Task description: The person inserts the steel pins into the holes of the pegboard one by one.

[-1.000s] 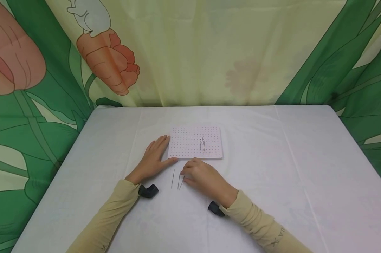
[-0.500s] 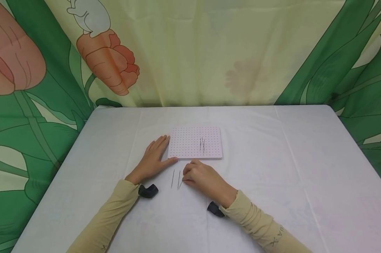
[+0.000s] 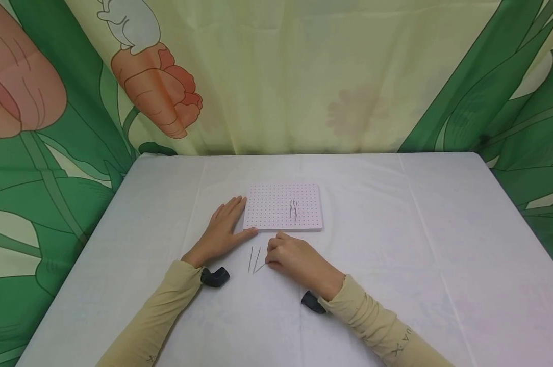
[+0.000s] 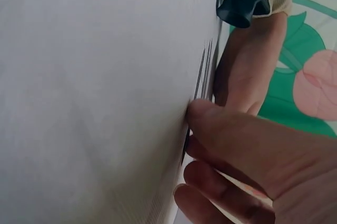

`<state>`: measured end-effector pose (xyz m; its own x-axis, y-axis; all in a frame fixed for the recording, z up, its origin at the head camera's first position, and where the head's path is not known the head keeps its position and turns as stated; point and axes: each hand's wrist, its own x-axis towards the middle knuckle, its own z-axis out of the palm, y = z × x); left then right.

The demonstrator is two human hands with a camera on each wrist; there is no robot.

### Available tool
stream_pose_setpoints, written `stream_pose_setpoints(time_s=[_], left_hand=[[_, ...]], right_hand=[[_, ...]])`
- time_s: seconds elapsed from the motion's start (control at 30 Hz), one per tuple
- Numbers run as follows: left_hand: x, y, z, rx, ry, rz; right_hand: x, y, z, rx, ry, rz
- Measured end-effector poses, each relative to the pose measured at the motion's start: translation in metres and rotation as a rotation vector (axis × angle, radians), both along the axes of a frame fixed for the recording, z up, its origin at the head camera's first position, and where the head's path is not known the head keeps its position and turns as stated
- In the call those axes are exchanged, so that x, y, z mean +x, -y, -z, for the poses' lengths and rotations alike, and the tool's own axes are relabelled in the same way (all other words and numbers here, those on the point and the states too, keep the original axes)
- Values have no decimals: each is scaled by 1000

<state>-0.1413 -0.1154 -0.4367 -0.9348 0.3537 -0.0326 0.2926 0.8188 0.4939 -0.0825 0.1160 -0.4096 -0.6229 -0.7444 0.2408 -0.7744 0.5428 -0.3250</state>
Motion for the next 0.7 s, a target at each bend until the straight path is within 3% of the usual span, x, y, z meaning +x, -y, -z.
stream_pose_setpoints(time_s=[0.7], left_hand=[[1,0,-1,8,3,-1]], right_hand=[[-3,1,5,104,-148,-60]])
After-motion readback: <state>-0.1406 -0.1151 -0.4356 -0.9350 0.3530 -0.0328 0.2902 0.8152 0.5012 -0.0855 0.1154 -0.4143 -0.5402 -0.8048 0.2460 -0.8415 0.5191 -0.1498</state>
